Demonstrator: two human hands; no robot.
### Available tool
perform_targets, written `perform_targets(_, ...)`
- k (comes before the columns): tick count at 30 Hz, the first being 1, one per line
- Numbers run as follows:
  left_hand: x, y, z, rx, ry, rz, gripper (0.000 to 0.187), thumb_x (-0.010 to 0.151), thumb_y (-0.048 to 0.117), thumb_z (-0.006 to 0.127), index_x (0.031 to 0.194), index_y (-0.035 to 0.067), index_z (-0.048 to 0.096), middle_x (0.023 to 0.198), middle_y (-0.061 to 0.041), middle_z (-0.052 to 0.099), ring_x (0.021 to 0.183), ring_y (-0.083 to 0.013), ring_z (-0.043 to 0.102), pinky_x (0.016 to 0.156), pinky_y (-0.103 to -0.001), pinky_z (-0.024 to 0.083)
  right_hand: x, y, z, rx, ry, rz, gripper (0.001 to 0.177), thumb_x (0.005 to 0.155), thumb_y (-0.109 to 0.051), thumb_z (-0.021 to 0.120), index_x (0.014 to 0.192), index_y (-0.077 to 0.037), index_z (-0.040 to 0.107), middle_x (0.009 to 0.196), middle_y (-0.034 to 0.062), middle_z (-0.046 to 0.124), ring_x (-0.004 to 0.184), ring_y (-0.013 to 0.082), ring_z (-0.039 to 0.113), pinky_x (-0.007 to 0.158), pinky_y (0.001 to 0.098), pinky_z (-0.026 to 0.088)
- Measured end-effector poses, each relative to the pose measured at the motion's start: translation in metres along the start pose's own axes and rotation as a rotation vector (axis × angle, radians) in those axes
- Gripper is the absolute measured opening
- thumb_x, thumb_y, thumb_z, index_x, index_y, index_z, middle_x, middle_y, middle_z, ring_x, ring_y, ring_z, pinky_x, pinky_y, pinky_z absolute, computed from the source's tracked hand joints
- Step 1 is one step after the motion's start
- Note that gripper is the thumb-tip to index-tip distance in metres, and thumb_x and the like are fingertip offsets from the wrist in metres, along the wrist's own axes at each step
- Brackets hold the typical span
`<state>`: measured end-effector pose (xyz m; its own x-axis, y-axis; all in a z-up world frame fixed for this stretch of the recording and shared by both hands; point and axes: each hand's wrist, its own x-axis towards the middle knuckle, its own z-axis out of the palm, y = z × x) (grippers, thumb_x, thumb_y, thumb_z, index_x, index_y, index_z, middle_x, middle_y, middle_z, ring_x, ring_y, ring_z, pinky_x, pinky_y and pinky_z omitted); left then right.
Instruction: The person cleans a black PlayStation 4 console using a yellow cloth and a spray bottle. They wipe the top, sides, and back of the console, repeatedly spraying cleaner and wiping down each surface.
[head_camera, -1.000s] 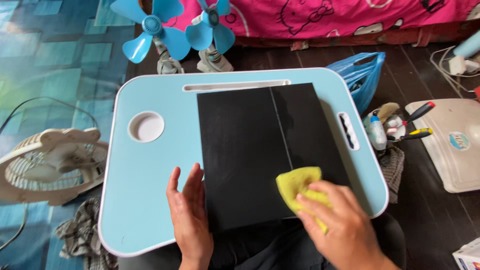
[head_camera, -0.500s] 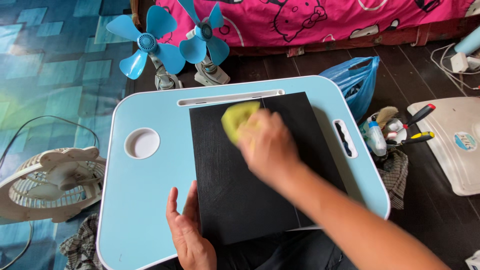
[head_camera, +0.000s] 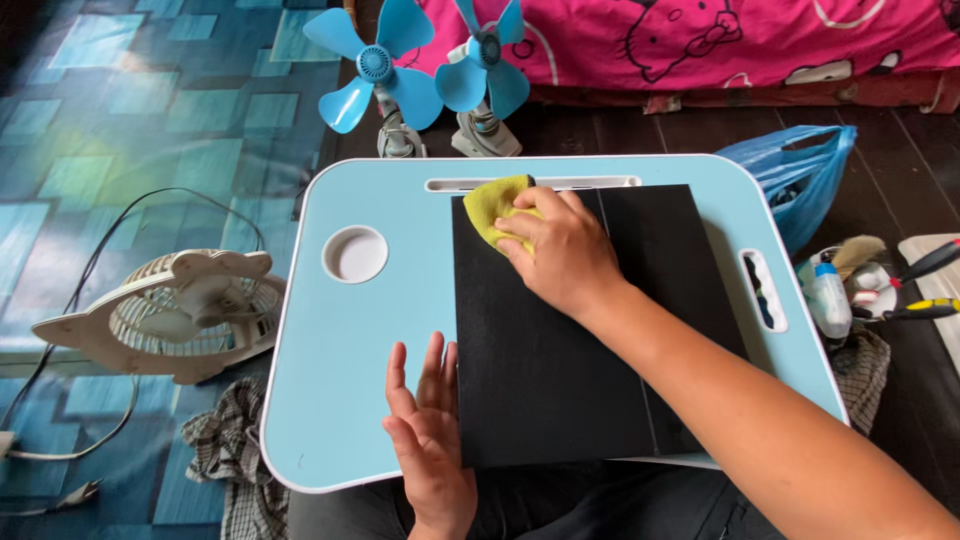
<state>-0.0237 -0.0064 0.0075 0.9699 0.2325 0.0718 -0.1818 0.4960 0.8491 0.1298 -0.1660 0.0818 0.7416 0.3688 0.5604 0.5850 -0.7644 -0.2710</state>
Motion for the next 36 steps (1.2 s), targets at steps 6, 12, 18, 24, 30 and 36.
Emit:
perform_targets(6, 0.002, -0.005, -0.011, -0.267, -0.021, -0.024, 0.087, 0.098, 0.065, 0.027, 0.165, 0.012, 0.01, 0.163, -0.03, 0.031, 0.149, -0.043, 0.036, 0.12, -0.055, 0.026, -0.091, -0.084, -0.047, 0.243, -0.177, -0.173, 0.023, 0.083, -0.019, 0.076, 0.104, -0.008, 0.077, 0.117, 0.014, 0.067, 0.102, 0.0304, 0.064, 0.088, 0.0406, 0.053)
perform_targets(12, 0.007, 0.004, -0.015, 0.227, 0.005, 0.146, 0.062, 0.106, 0.037, 0.045, 0.157, 0.002, 0.033, 0.157, -0.031, 0.045, 0.15, -0.0395, 0.043, 0.121, -0.049, 0.033, -0.122, -0.004, -0.096, -0.036, 0.021, 0.19, 0.02, 0.08, -0.016, 0.079, 0.099, -0.011, 0.078, 0.111, 0.0117, 0.07, 0.095, 0.0321, 0.063, 0.082, 0.041, 0.054)
perform_targets(18, 0.0, 0.037, 0.039, 0.819, -0.268, 0.4, 0.033, 0.091, -0.002, 0.061, 0.123, 0.006, 0.067, 0.127, -0.012, 0.074, 0.129, -0.024, 0.072, 0.119, -0.04, 0.05, -0.137, -0.005, -0.105, -0.093, 0.046, 0.325, 0.02, 0.08, -0.017, 0.076, 0.1, -0.011, 0.078, 0.115, 0.0096, 0.067, 0.104, 0.0318, 0.063, 0.088, 0.0423, 0.053)
perform_targets(24, 0.01, 0.008, 0.102, 1.404, -0.858, 0.641, 0.066, 0.086, 0.039, 0.069, 0.145, 0.012, 0.055, 0.149, -0.014, 0.051, 0.136, -0.0331, 0.046, 0.108, -0.052, 0.031, -0.17, 0.0, -0.145, 0.319, -0.05, 0.233, 0.042, 0.089, -0.015, 0.066, 0.129, 0.0, 0.061, 0.137, 0.0147, 0.065, 0.13, 0.0273, 0.061, 0.108, 0.0433, 0.041)
perform_targets(30, 0.027, -0.016, 0.129, 1.509, -0.889, 0.848, 0.077, 0.09, 0.058, 0.058, 0.152, 0.014, 0.046, 0.158, -0.022, 0.039, 0.149, -0.0382, 0.032, 0.118, -0.051, 0.027, -0.256, 0.182, -0.147, 0.172, 0.435, 0.963, 0.046, 0.088, -0.014, 0.077, 0.129, 0.0, 0.063, 0.12, 0.012, 0.07, 0.101, 0.0192, 0.069, 0.082, 0.0326, 0.055)
perform_targets(36, 0.083, -0.049, 0.216, 1.536, -0.944, 0.566, 0.073, 0.094, 0.046, 0.064, 0.146, -0.002, 0.046, 0.154, -0.033, 0.034, 0.146, -0.0475, 0.027, 0.117, -0.055, 0.022, -0.308, 0.26, -0.085, 0.333, 0.306, 1.035, 0.055, 0.08, -0.025, 0.084, 0.125, 0.001, 0.065, 0.108, 0.0116, 0.075, 0.096, 0.0201, 0.071, 0.083, 0.0333, 0.055)
